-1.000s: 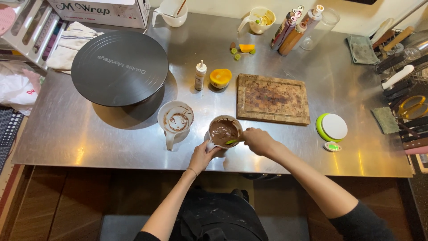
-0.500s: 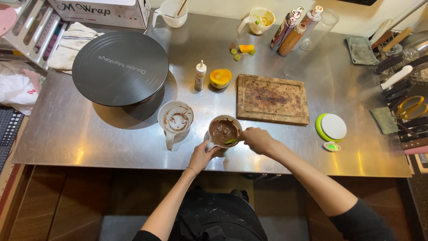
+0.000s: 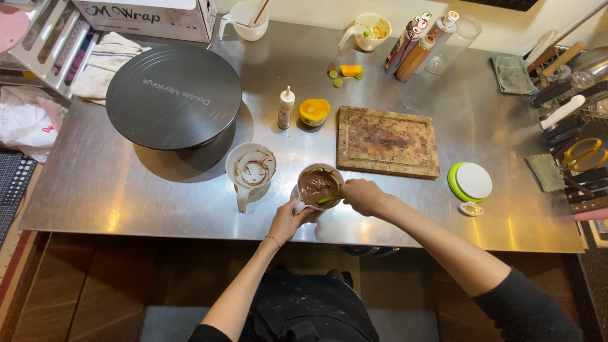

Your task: Stirring chocolate glaze in a bowl with a spatula to reach the desired consistency.

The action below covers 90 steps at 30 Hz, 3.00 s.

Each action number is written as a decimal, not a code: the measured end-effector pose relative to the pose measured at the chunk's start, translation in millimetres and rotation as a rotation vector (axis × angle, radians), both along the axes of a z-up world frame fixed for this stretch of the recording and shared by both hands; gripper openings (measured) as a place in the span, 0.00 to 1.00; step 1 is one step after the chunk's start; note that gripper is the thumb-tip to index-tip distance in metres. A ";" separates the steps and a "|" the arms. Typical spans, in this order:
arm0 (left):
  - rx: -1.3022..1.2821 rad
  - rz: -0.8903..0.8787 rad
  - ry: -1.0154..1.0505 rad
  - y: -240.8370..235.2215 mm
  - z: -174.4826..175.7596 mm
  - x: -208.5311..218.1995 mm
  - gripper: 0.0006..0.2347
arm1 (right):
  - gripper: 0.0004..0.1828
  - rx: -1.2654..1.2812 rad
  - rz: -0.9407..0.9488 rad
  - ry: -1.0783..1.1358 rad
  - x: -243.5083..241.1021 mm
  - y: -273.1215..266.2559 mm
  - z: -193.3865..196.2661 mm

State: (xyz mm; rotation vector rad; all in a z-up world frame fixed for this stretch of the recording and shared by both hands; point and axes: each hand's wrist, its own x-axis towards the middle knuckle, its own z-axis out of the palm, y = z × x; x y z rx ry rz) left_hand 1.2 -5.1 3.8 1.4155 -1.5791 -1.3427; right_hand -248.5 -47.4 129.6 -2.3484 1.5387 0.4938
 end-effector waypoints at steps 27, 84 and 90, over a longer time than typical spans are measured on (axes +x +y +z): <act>-0.221 0.168 0.045 44.1 118.5 -95.4 0.18 | 0.12 -0.120 -0.381 -0.318 -117.6 41.1 165.0; -0.097 0.794 -0.085 -70.4 150.4 495.0 0.19 | 0.14 -0.019 0.794 -0.631 541.7 -200.9 174.5; -0.051 0.686 -0.052 -63.7 74.3 524.5 0.20 | 0.18 -0.205 0.593 -0.388 538.5 -196.7 38.1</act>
